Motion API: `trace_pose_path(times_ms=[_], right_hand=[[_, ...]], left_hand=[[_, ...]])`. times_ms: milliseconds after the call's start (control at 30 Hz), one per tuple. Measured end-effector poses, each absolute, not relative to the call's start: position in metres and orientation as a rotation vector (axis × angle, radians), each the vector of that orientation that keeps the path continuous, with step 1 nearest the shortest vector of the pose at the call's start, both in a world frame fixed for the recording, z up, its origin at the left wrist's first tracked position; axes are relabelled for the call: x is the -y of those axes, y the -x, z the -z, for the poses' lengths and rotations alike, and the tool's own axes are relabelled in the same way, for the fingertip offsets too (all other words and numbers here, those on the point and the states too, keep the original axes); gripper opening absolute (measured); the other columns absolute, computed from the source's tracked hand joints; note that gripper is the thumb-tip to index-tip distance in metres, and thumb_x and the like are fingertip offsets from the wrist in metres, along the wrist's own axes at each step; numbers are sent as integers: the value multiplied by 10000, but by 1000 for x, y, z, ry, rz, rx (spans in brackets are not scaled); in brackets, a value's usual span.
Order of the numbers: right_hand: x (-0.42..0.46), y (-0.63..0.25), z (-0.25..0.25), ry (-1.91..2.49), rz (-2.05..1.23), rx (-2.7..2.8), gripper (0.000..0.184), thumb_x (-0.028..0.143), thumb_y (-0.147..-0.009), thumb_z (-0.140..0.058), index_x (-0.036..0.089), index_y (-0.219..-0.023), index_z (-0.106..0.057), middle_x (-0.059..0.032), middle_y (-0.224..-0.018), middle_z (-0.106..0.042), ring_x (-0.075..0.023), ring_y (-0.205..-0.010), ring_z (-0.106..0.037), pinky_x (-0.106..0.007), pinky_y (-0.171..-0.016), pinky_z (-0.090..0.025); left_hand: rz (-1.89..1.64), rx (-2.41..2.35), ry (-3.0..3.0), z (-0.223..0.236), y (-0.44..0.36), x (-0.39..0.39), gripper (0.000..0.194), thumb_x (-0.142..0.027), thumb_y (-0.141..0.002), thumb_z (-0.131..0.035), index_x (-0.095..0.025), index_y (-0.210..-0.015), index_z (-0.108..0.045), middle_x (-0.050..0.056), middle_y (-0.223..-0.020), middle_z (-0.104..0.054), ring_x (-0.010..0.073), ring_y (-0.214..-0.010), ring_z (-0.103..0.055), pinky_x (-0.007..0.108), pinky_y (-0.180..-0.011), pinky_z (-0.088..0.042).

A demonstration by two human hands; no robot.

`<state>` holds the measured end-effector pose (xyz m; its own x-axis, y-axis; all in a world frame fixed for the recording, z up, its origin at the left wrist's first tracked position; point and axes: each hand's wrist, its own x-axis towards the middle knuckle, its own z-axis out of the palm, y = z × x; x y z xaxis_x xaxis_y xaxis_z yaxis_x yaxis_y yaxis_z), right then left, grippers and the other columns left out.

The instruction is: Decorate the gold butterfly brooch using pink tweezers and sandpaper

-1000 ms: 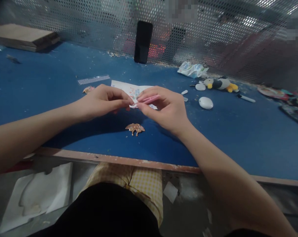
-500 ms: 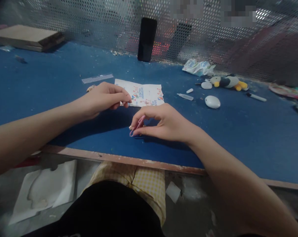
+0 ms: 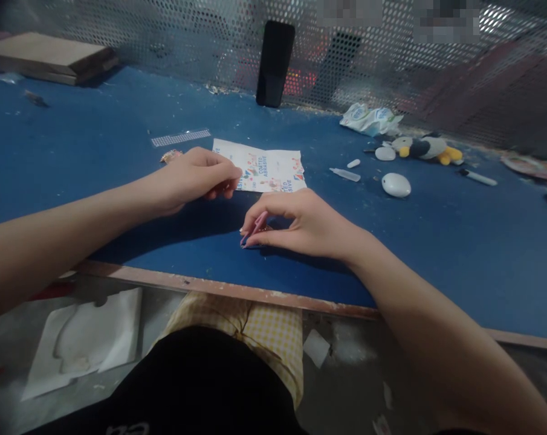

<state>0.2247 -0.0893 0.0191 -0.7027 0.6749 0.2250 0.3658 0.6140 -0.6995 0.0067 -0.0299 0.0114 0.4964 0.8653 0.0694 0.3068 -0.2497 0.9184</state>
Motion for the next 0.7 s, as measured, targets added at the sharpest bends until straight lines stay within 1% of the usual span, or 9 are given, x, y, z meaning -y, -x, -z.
trace_pose_path(times_ms=[100, 233, 400, 533, 700], right_hand=[[89, -224, -20, 824, -876, 2368, 98, 341, -854, -799, 305, -944, -789, -13, -900, -805, -208, -810, -763, -370, -749, -620], [89, -225, -19, 824, -869, 2368, 77, 326, -862, -794, 311, -936, -785, -6, -905, -806, -204, -812, -762, -363, -737, -613], [89, -227, -19, 812, -826, 2372, 69, 311, -881, -779, 279, -941, -770, -13, -906, -809, -187, -802, -761, -340, -726, -605], [89, -228, -19, 792, -835, 2381, 117, 325, -884, -782, 241, -963, -760, -34, -930, -809, -190, -842, -765, -333, -760, -606], [90, -227, -18, 730, -809, 2418, 124, 289, -895, -776, 203, -982, -756, -59, -940, -795, -179, -851, -754, -325, -790, -611]], left_hand=[[-735, -969, -1801, -10, -6, 29, 289, -205, -890, -583, -147, -618, -662, 12, -588, -621, 60, -478, -440, 225, -487, -326], [-720, -952, -1807, -7, -5, 27, 252, -204, -885, -596, -146, -665, -705, 10, -598, -628, 67, -485, -444, 243, -514, -355], [-703, -957, -1777, -10, -6, 30, 255, -169, -896, -602, -142, -669, -715, 5, -604, -638, 64, -487, -457, 240, -505, -341], [-685, -997, -1746, -14, -7, 34, 272, -152, -903, -591, -143, -661, -715, -4, -598, -634, 53, -485, -453, 222, -495, -326], [-672, -1010, -1722, -15, -8, 34, 288, -136, -918, -581, -144, -661, -710, -10, -592, -626, 48, -476, -443, 216, -492, -317]])
